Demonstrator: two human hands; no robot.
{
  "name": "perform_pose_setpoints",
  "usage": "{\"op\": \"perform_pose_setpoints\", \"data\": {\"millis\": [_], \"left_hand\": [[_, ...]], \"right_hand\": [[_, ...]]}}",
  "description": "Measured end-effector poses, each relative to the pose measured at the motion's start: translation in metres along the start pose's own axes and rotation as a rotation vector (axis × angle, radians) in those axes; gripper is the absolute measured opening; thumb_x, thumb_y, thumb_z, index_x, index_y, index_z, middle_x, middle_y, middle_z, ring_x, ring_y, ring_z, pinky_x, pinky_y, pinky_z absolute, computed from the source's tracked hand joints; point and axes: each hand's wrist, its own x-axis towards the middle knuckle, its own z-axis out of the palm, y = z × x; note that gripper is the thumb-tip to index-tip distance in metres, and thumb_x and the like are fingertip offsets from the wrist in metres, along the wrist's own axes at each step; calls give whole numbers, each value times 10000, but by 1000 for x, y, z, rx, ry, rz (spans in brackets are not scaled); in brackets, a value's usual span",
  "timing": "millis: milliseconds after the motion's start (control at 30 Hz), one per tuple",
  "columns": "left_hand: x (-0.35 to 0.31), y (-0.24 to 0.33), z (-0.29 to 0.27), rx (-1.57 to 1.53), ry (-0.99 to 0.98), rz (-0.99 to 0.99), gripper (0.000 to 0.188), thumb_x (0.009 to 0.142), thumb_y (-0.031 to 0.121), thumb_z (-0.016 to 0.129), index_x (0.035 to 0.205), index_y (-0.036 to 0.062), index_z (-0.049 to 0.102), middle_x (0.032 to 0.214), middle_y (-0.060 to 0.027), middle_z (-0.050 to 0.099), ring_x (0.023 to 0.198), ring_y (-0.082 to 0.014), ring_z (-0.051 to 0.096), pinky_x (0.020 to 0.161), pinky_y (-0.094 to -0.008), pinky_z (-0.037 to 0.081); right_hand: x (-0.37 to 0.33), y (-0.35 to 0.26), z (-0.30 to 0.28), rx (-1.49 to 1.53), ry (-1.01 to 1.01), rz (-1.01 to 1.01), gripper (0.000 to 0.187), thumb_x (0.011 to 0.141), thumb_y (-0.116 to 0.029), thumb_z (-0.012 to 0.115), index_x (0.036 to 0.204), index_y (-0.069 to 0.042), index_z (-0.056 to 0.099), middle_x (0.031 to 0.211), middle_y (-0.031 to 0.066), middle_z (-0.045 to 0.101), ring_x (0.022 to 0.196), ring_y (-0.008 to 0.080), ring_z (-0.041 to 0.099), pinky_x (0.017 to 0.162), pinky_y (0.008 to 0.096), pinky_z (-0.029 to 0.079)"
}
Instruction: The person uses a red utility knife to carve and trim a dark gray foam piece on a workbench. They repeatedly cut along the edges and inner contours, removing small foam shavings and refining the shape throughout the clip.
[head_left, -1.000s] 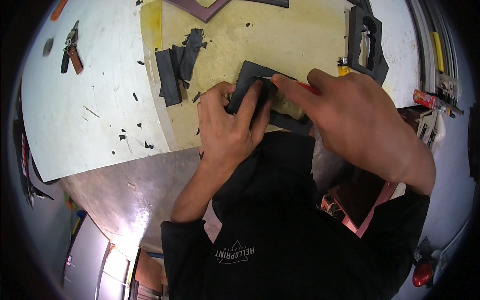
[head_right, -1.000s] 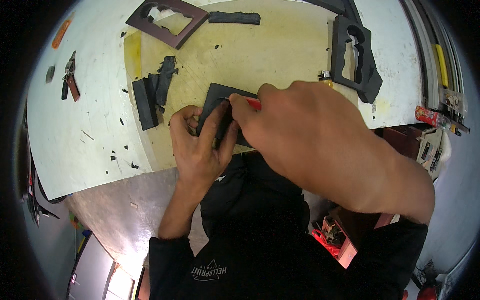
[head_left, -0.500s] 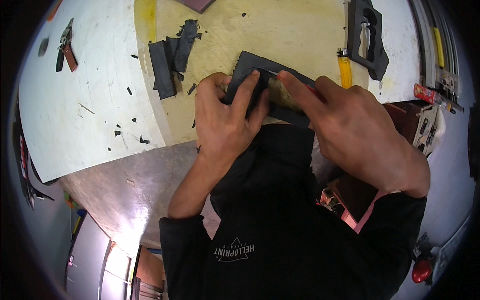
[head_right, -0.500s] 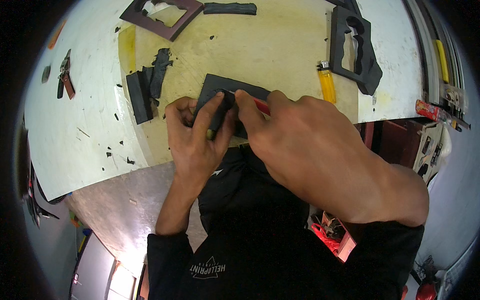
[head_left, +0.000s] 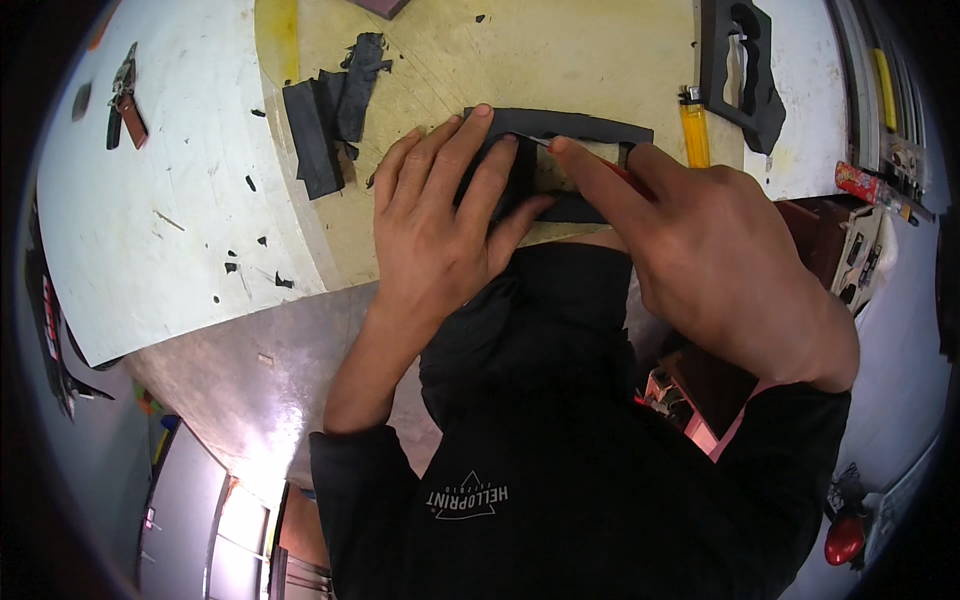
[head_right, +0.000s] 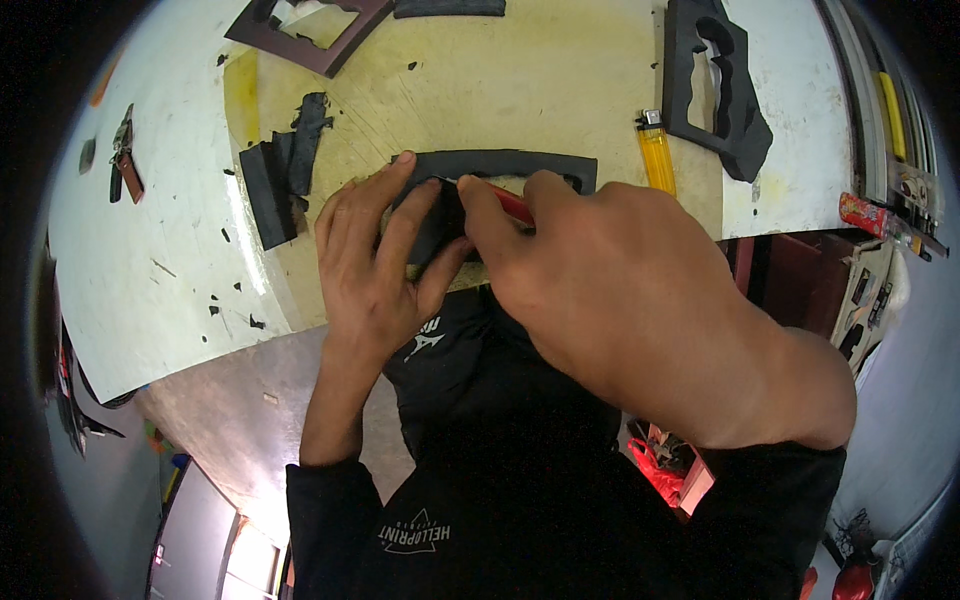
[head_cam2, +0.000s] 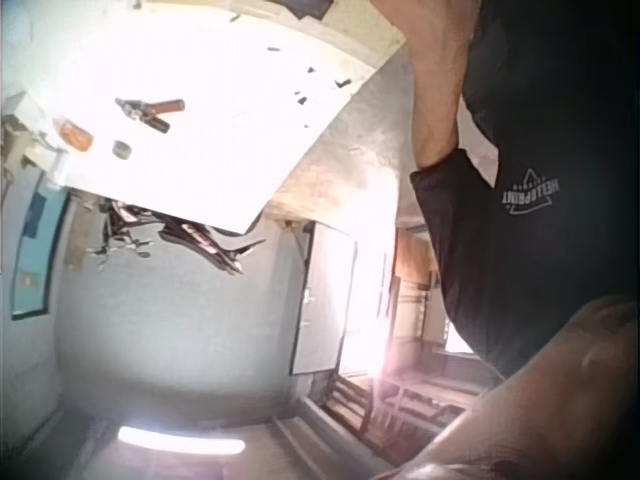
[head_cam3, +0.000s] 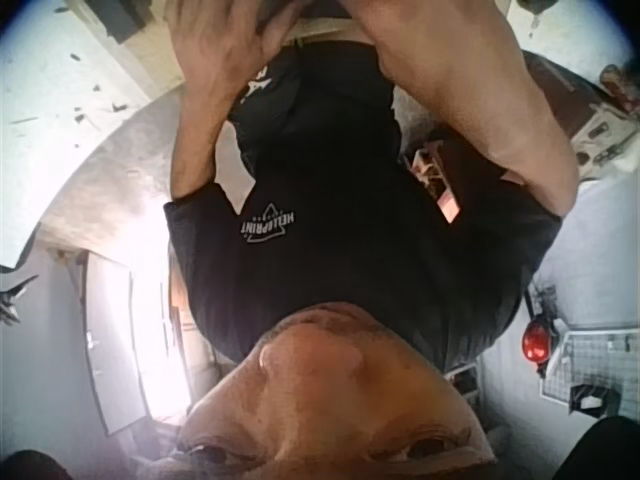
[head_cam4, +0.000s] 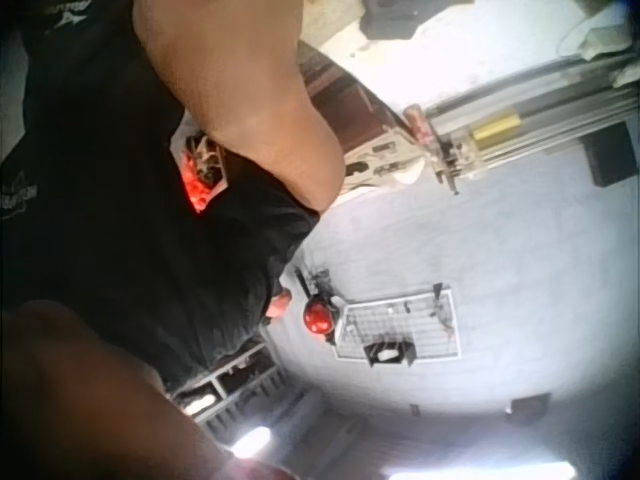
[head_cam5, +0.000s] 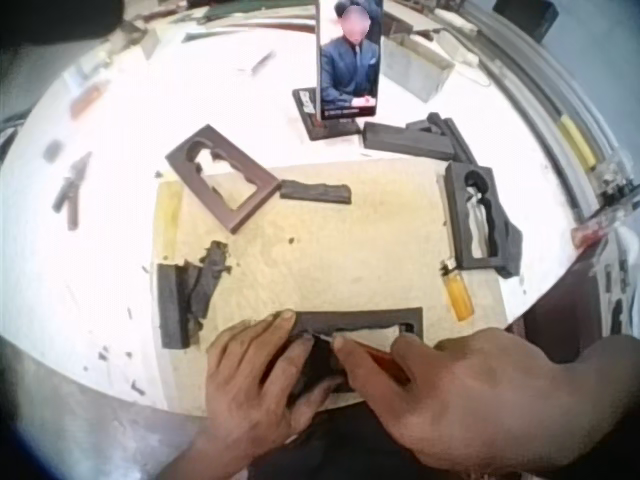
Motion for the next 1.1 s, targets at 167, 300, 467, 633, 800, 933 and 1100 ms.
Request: {"op": "perform_pose_setpoints", "data": {"millis": [167, 300, 467, 633, 800, 933, 1100], "left_hand": [[-4, 0, 2, 102, 16, 5, 490, 766, 329, 831, 1192, 129, 694, 1322, -87, 634, 1177, -252, 615, 1064, -462, 402], [-2, 0, 1, 125, 27, 0, 464, 779, 355, 829, 1174, 145, 703, 1306, -59, 647, 1150, -234, 620, 1071, -451, 388], [-3, 0, 3, 143, 49, 13, 454, 782, 355, 829, 1163, 140, 707, 1302, -60, 649, 1125, -231, 618, 1037, -434, 401], [-3, 0, 3, 133, 46, 13, 446, 782, 357, 831, 1149, 134, 710, 1310, -59, 645, 1127, -241, 606, 994, -413, 407], [-2, 0, 1, 152, 38, 19, 441, 777, 364, 832, 1138, 139, 715, 1317, -46, 639, 1147, -243, 582, 973, -401, 399], [-3, 1, 4, 162, 51, 9, 456, 774, 381, 831, 1144, 142, 714, 1325, -44, 635, 1174, -251, 564, 980, -398, 392], [1, -2, -7, 110, -43, 40, 531, 774, 410, 826, 1202, 129, 687, 1392, -83, 604, 1293, -312, 524, 1047, -423, 379]], "right_hand": [[-4, -2, 5, 67, -4, 11, 642, 782, 4, 671, 1409, -31, 536, 807, 118, 578, 598, 242, 622, 530, 356, 535], [-9, -7, 9, 99, 28, 26, 672, 767, 56, 647, 1422, -21, 523, 796, 120, 562, 587, 232, 613, 517, 354, 533], [-14, -11, 17, 120, 48, 67, 712, 758, 82, 641, 1448, -21, 501, 788, 116, 551, 582, 223, 603, 514, 369, 529], [-22, -18, 28, 183, 82, 113, 724, 764, 95, 638, 1462, -18, 486, 778, 117, 544, 581, 234, 595, 517, 385, 518], [-25, -25, 36, 309, 115, 186, 687, 817, 84, 640, 1473, -14, 465, 784, 126, 554, 590, 258, 594, 543, 389, 525], [-26, -28, 44, 326, 189, 183, 672, 849, 71, 642, 1485, -13, 443, 799, 138, 581, 592, 271, 602, 547, 401, 527], [-27, -30, 48, 388, 202, 216, 664, 856, 66, 641, 1484, -22, 446, 812, 151, 603, 603, 294, 626, 551, 417, 528]]}}
